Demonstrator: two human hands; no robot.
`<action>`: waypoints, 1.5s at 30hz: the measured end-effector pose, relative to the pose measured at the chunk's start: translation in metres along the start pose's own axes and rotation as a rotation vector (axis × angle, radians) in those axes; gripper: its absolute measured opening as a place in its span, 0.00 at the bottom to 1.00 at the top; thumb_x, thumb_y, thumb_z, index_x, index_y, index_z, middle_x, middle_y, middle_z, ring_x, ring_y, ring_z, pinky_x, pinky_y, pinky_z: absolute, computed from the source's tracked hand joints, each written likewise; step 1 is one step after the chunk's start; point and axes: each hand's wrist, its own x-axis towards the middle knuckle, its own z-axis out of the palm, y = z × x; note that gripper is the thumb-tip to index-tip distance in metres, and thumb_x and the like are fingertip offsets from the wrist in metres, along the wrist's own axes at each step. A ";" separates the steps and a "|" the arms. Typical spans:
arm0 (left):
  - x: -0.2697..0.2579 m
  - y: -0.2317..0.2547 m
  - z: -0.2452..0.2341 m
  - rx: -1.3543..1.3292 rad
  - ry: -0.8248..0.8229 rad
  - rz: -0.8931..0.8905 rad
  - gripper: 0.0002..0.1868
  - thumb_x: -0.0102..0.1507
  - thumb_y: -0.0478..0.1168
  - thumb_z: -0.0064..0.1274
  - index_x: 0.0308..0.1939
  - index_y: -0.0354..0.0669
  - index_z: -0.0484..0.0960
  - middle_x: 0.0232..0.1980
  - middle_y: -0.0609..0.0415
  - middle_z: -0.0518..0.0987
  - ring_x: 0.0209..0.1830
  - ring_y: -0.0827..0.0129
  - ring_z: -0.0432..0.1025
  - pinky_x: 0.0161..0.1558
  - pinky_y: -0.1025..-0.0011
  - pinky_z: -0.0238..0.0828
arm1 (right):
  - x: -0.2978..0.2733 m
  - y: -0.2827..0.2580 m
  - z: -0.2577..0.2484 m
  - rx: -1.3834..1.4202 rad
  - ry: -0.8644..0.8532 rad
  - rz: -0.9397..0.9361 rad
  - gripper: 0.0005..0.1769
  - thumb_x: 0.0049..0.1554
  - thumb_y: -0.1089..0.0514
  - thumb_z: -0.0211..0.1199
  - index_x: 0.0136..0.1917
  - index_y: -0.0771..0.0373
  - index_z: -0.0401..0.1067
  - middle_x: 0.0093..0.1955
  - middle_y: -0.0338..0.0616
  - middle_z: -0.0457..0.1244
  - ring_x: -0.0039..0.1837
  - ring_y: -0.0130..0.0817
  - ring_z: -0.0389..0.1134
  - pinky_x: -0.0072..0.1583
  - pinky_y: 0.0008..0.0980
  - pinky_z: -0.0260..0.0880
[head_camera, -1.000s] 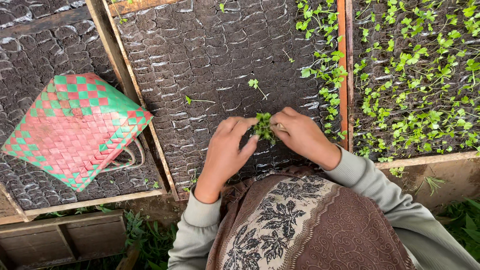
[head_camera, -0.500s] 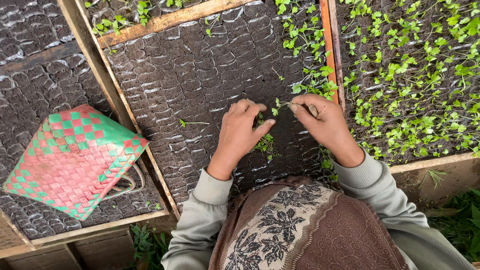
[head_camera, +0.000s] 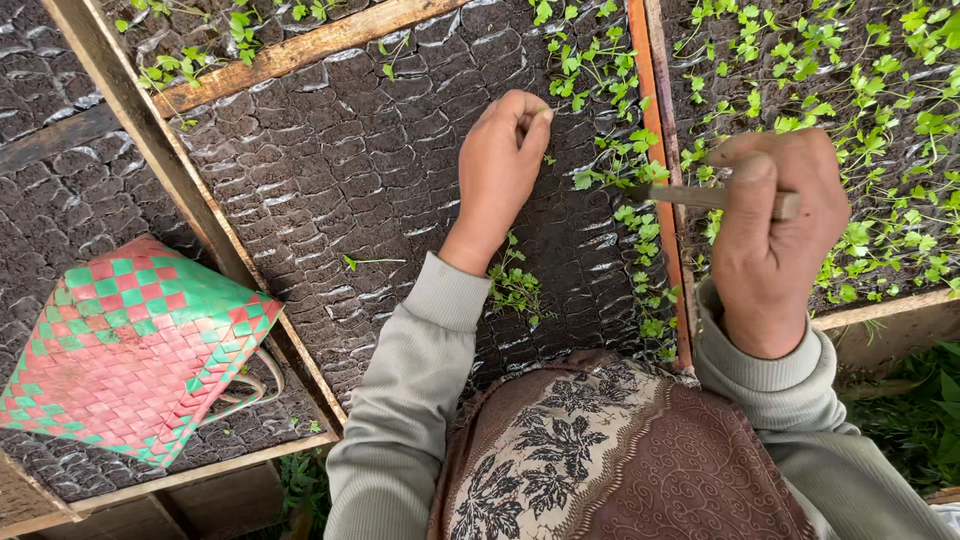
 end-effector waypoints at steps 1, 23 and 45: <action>0.003 -0.001 0.004 -0.003 -0.002 0.004 0.03 0.56 0.42 0.43 0.26 0.52 0.69 0.24 0.64 0.68 0.25 0.73 0.62 0.27 0.70 0.57 | 0.001 0.005 0.001 -0.005 0.003 0.000 0.23 0.66 0.58 0.37 0.42 0.76 0.67 0.41 0.57 0.59 0.45 0.45 0.57 0.47 0.39 0.54; 0.017 -0.011 0.014 0.195 -0.054 -0.041 0.01 0.50 0.38 0.43 0.23 0.47 0.68 0.26 0.53 0.71 0.28 0.55 0.67 0.30 0.58 0.60 | 0.017 0.035 0.049 0.229 0.080 0.004 0.18 0.63 0.59 0.43 0.34 0.71 0.59 0.34 0.53 0.56 0.38 0.40 0.56 0.42 0.37 0.54; -0.086 -0.021 -0.023 0.436 -0.492 -0.272 0.06 0.56 0.44 0.45 0.29 0.48 0.74 0.34 0.50 0.73 0.33 0.54 0.69 0.35 0.58 0.64 | -0.032 0.020 0.004 0.183 0.086 0.154 0.29 0.63 0.47 0.37 0.36 0.74 0.64 0.33 0.52 0.57 0.37 0.41 0.57 0.42 0.36 0.53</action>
